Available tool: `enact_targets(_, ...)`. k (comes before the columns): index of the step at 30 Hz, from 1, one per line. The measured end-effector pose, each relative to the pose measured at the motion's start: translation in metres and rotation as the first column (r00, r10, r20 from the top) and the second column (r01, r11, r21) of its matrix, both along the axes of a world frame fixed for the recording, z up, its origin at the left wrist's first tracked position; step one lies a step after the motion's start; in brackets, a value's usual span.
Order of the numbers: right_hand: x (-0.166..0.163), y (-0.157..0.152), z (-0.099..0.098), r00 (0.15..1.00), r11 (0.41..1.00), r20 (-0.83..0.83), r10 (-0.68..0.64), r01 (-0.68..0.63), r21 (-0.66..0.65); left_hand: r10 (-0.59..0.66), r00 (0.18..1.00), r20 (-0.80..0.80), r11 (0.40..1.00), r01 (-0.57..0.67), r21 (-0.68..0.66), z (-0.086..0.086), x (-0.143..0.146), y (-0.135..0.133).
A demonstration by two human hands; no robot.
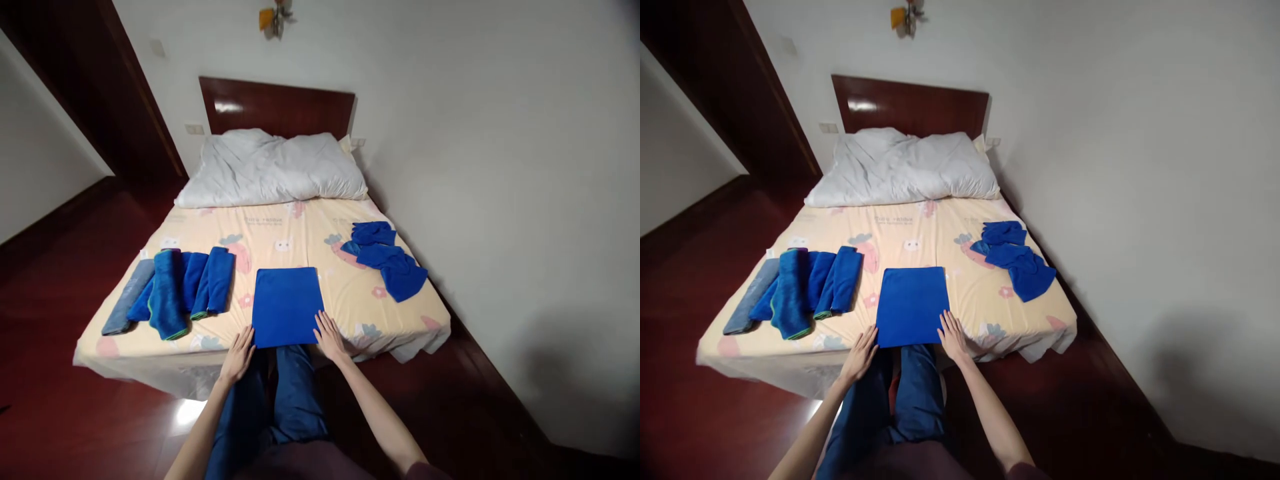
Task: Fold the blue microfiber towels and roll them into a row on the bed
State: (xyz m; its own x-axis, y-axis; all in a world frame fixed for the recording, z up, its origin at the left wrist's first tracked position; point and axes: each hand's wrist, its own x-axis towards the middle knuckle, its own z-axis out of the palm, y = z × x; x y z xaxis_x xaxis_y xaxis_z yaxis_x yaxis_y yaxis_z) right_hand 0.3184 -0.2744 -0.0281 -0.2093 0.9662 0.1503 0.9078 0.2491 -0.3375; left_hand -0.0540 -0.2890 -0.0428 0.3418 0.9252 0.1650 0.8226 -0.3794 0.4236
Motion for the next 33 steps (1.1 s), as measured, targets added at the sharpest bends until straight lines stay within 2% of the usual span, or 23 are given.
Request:
enact_targets(3, -0.006, -0.047, -0.019, 0.998, 0.997, -0.043, -0.055, 0.057, 0.049, 0.103, 0.986, 0.128, 0.994, -0.099, -0.037, -0.025, -0.011, -0.041)
enact_targets(7, -0.031, -0.106, -0.059, 0.986, 0.992, -0.127, -0.11, 0.117, 0.048, 0.344, 0.918, 0.199, 0.931, -0.307, -0.196, -0.055, -0.02, -0.082)
enact_targets(9, -0.041, -0.123, -0.075, 0.979, 0.99, -0.151, -0.139, 0.143, 0.017, 0.378, 0.903, 0.203, 0.916, -0.333, -0.225, -0.058, -0.022, -0.09)
enact_targets(11, -0.045, -0.132, -0.08, 0.975, 0.986, -0.15, -0.162, 0.165, 0.006, 0.369, 0.91, 0.188, 0.918, -0.324, -0.23, -0.054, -0.023, -0.092)
enact_targets(13, -0.044, -0.134, -0.075, 0.98, 0.989, -0.142, -0.142, 0.146, 0.019, 0.353, 0.926, 0.138, 0.92, -0.316, -0.232, -0.047, -0.022, -0.092)
enact_targets(16, -0.04, -0.132, -0.056, 0.986, 0.995, -0.153, -0.065, 0.075, 0.059, 0.326, 0.945, 0.031, 0.924, -0.312, -0.222, -0.035, -0.017, -0.09)
enact_targets(20, -0.037, -0.118, -0.029, 0.985, 0.991, -0.165, -0.05, 0.07, 0.116, 0.198, 0.98, 0.006, 0.976, -0.196, -0.097, -0.017, -0.001, -0.083)
enact_targets(23, -0.035, -0.098, -0.013, 0.989, 0.987, -0.136, -0.062, 0.081, 0.137, 0.098, 0.995, 0.012, 0.995, -0.098, 0.029, 0.0, 0.021, -0.066)
enact_targets(26, -0.03, -0.073, -0.003, 0.996, 0.988, -0.053, -0.072, 0.078, 0.131, 0.021, 0.999, -0.03, 0.997, -0.019, 0.073, 0.014, 0.044, -0.043)
enact_targets(29, -0.023, -0.053, 0.003, 0.997, 0.996, 0.059, -0.052, 0.047, 0.075, -0.009, 0.993, -0.118, 0.998, 0.017, 0.061, 0.017, 0.058, -0.021)
enact_targets(33, -0.017, -0.037, 0.006, 0.989, 0.999, 0.141, -0.035, 0.033, 0.019, -0.018, 0.976, -0.216, 0.998, 0.029, 0.047, 0.006, 0.055, -0.006)
